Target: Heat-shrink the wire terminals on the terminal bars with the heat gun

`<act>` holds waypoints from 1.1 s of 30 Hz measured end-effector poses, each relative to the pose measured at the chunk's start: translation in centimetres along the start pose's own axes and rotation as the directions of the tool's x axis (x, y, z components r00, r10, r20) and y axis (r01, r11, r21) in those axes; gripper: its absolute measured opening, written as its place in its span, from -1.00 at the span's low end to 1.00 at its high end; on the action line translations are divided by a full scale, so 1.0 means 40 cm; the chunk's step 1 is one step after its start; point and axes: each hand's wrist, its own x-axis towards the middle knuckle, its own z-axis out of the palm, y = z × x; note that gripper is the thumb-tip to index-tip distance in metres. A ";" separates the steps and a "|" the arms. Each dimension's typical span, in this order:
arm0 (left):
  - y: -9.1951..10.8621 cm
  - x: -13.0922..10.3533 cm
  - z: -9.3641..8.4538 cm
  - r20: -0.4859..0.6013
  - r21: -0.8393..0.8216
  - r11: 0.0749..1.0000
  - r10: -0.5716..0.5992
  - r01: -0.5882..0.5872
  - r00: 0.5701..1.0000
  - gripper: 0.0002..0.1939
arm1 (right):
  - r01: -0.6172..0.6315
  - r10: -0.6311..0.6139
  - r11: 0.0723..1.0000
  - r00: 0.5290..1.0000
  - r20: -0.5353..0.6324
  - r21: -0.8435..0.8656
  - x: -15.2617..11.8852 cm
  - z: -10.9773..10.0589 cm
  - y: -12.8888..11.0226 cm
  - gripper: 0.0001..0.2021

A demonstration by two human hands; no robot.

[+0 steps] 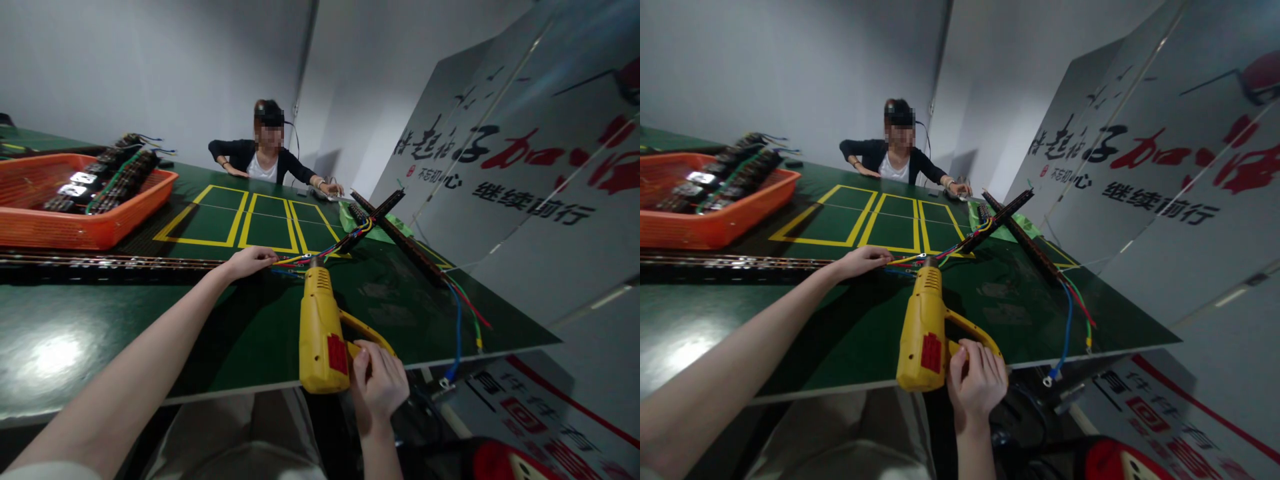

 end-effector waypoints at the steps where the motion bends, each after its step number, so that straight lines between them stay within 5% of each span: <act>1: 0.001 -0.001 0.000 -0.006 -0.009 1.000 0.003 -0.003 1.000 -0.54 | 0.003 -0.003 1.000 1.000 0.007 0.003 0.002 0.003 -0.005 -0.79; 15: -0.017 0.007 0.009 -0.025 -0.014 0.999 0.036 -0.036 0.999 -0.59 | 0.054 -0.063 0.993 0.994 0.089 0.101 0.013 0.051 -0.115 -0.79; 21: -0.009 0.002 0.012 -0.080 0.019 0.996 -0.090 0.091 0.993 -0.50 | 0.058 -0.066 0.991 0.995 0.070 0.120 0.012 0.052 -0.106 -0.76; 33: 0.032 -0.012 0.001 -0.013 0.226 0.964 -0.142 0.142 0.990 -0.51 | 0.081 -0.081 0.996 0.996 0.032 0.028 0.027 0.030 -0.027 -0.78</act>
